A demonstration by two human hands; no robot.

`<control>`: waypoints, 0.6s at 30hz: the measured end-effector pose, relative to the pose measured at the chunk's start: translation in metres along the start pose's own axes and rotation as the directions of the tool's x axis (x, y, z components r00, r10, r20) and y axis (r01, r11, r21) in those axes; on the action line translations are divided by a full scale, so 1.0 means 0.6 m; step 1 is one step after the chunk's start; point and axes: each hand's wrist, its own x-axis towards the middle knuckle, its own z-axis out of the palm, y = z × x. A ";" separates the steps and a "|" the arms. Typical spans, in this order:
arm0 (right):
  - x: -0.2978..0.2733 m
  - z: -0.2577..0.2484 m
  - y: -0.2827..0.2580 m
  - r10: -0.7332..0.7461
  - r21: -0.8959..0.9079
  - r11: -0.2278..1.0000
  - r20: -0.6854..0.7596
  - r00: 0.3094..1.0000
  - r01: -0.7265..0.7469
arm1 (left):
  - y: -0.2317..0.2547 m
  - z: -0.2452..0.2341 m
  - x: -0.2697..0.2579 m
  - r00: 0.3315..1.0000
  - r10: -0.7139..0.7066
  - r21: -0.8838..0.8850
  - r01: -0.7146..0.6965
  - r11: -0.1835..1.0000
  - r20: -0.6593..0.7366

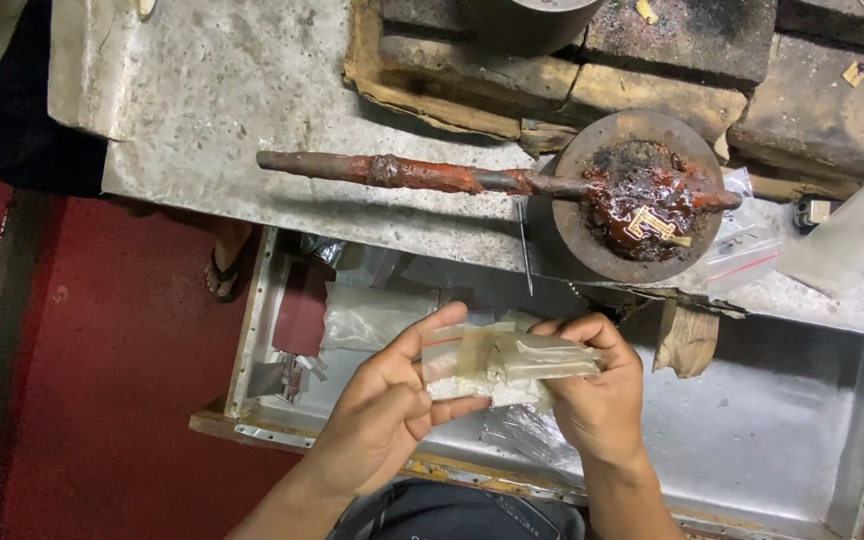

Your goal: The person opens a drawer and handles several small plastic bags containing white granular material. They pour the contents of one bag into a small metal dish on the workbench. The person then closes the drawer and opens another drawer containing tools, picking up a small wooden box with metal pins.

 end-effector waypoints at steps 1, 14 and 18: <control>0.002 0.008 -0.007 -0.001 0.000 1.000 -0.001 1.000 0.001 | 0.001 0.002 -0.001 1.000 -0.001 0.001 0.001 1.000 0.001; -0.008 -0.024 0.002 0.022 0.037 0.999 -0.053 0.998 -0.020 | 0.004 0.012 0.000 0.999 0.023 0.125 -0.027 0.992 0.029; -0.012 -0.034 0.008 0.030 -0.009 0.999 -0.143 0.989 -0.032 | 0.009 0.015 0.002 1.000 0.019 0.116 -0.021 0.993 0.025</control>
